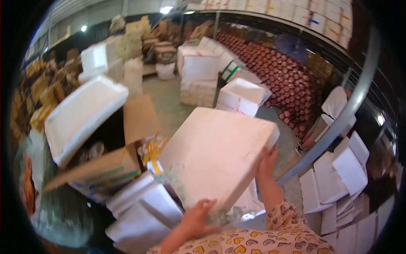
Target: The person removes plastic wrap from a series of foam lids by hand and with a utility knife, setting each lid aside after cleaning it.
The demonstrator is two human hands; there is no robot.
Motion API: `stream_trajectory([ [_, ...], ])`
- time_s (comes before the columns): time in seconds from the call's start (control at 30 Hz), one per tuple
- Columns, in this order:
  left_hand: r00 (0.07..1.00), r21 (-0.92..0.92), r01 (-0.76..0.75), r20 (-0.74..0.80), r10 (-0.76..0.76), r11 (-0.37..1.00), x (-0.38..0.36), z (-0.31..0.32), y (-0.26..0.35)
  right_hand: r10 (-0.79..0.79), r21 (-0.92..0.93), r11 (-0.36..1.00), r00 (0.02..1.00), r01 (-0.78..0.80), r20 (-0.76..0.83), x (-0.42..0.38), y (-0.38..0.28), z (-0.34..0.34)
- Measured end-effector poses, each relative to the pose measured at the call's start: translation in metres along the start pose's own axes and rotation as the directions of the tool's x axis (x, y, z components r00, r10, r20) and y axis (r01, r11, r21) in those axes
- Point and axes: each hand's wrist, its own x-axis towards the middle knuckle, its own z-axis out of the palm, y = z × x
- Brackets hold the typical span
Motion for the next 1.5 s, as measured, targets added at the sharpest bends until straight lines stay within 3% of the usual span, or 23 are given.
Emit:
stream_trajectory([
  [0.03, 0.999, 0.026, -0.036, 0.013, 0.035, 0.999, 0.004, 0.005, 0.004, -0.066, -0.165, 0.984, 0.998, 0.069, 0.019, -0.005, 0.007, -0.004],
  [0.1, 0.992, 0.133, -0.075, 0.114, 0.06, 0.988, 0.003, 0.014, 0.009, -0.075, -0.154, 0.985, 0.997, 0.077, 0.021, -0.018, 0.004, -0.003],
  [0.2, 0.985, 0.374, -0.165, 0.027, 0.167, 0.913, 0.004, 0.029, -0.004, -0.044, -0.143, 0.988, 0.998, 0.051, 0.049, -0.025, -0.009, 0.005],
  [0.27, 0.988, 0.325, -0.148, 0.002, 0.156, 0.934, 0.005, 0.038, -0.012, -0.021, -0.134, 0.991, 0.998, 0.028, 0.056, -0.026, -0.006, 0.005],
  [0.33, 0.987, 0.336, -0.119, 0.139, 0.076, 0.934, 0.006, 0.054, -0.033, 0.012, -0.275, 0.961, 0.997, 0.009, 0.074, -0.023, 0.012, -0.004],
  [0.37, 0.991, 0.297, -0.129, 0.082, 0.109, 0.946, 0.006, 0.055, -0.033, 0.005, -0.27, 0.963, 0.997, 0.015, 0.075, -0.023, 0.005, -0.004],
  [0.43, 0.972, 0.262, -0.229, 0.015, 0.233, 0.937, 0.006, 0.056, -0.036, 0.15, 0.011, 0.989, 0.988, -0.15, 0.02, -0.025, -0.009, -0.005],
  [0.5, 0.935, 0.237, -0.328, -0.059, 0.351, 0.914, 0.002, 0.055, -0.04, 0.131, 0.079, 0.989, 0.99, -0.127, -0.046, -0.018, -0.012, -0.011],
  [0.57, 0.983, -0.056, -0.087, 0.155, 0.095, 0.995, -0.006, 0.052, -0.042, 0.029, 0.152, 0.988, 0.992, -0.01, -0.125, 0.0, -0.002, -0.025],
  [0.6, 0.986, -0.05, -0.078, 0.144, 0.084, 0.996, -0.007, 0.049, -0.043, -0.058, 0.163, 0.983, 0.989, 0.08, -0.137, 0.008, -0.001, -0.027],
  [0.67, 0.946, 0.123, 0.071, 0.308, -0.106, 0.99, -0.01, 0.044, -0.046, -0.056, 0.249, 0.962, 0.974, 0.111, -0.217, 0.019, -0.025, -0.034],
  [0.8, 0.863, 0.389, 0.271, 0.305, -0.401, 0.88, -0.02, 0.027, -0.103, -0.103, 0.321, 0.932, 0.972, 0.168, -0.209, 0.037, -0.081, -0.05],
  [0.9, 0.837, 0.545, 0.422, 0.074, -0.543, 0.724, -0.066, 0.022, -0.219, -0.129, 0.364, 0.916, 0.983, 0.17, -0.133, 0.065, -0.095, -0.09],
  [1.0, 0.654, 0.325, 0.756, -0.402, -0.64, 0.568, -0.181, -0.012, -0.338, -0.234, 0.265, 0.936, 0.972, 0.231, -0.02, 0.101, -0.112, -0.151],
  [1.03, 0.81, 0.771, 0.585, -0.538, -0.234, 0.252, -0.234, -0.008, -0.412, -0.216, 0.252, 0.942, 0.975, 0.221, -0.046, 0.113, -0.121, -0.173],
  [1.07, 0.81, 0.77, 0.585, -0.534, -0.245, 0.257, -0.3, -0.019, -0.407, -0.197, 0.237, 0.949, 0.977, 0.21, -0.075, 0.117, -0.13, -0.187],
  [1.1, 0.543, 0.365, 0.835, -0.671, -0.505, 0.413, -0.334, -0.021, -0.408, -0.192, 0.225, 0.953, 0.979, 0.203, -0.071, 0.118, -0.134, -0.2],
  [1.13, 0.241, -0.13, 0.911, -0.604, -0.76, 0.392, -0.316, -0.043, -0.39, -0.183, 0.248, 0.95, 0.982, 0.191, -0.054, 0.116, -0.139, -0.208],
  [1.2, 0.171, -0.188, 0.92, -0.597, -0.784, 0.343, -0.278, -0.051, -0.323, -0.154, 0.253, 0.955, 0.988, 0.157, -0.03, 0.11, -0.14, -0.215],
  [1.27, 0.294, -0.274, 0.767, -0.654, -0.697, 0.581, -0.248, -0.038, -0.34, -0.141, 0.202, 0.968, 0.989, 0.147, -0.044, 0.105, -0.137, -0.217],
  [1.33, 0.377, -0.063, 0.803, -0.717, -0.587, 0.592, -0.194, -0.037, -0.333, -0.123, 0.169, 0.978, 0.992, 0.124, -0.012, 0.096, -0.133, -0.211],
  [1.4, 0.44, -0.17, 0.703, -0.658, -0.611, 0.69, -0.136, -0.063, -0.264, -0.135, 0.156, 0.979, 0.991, 0.131, 0.017, 0.09, -0.132, -0.201],
  [1.5, 0.412, -0.338, 0.615, -0.633, -0.656, 0.712, -0.087, -0.085, -0.192, -0.167, 0.11, 0.981, 0.983, 0.158, 0.08, 0.08, -0.128, -0.199],
])
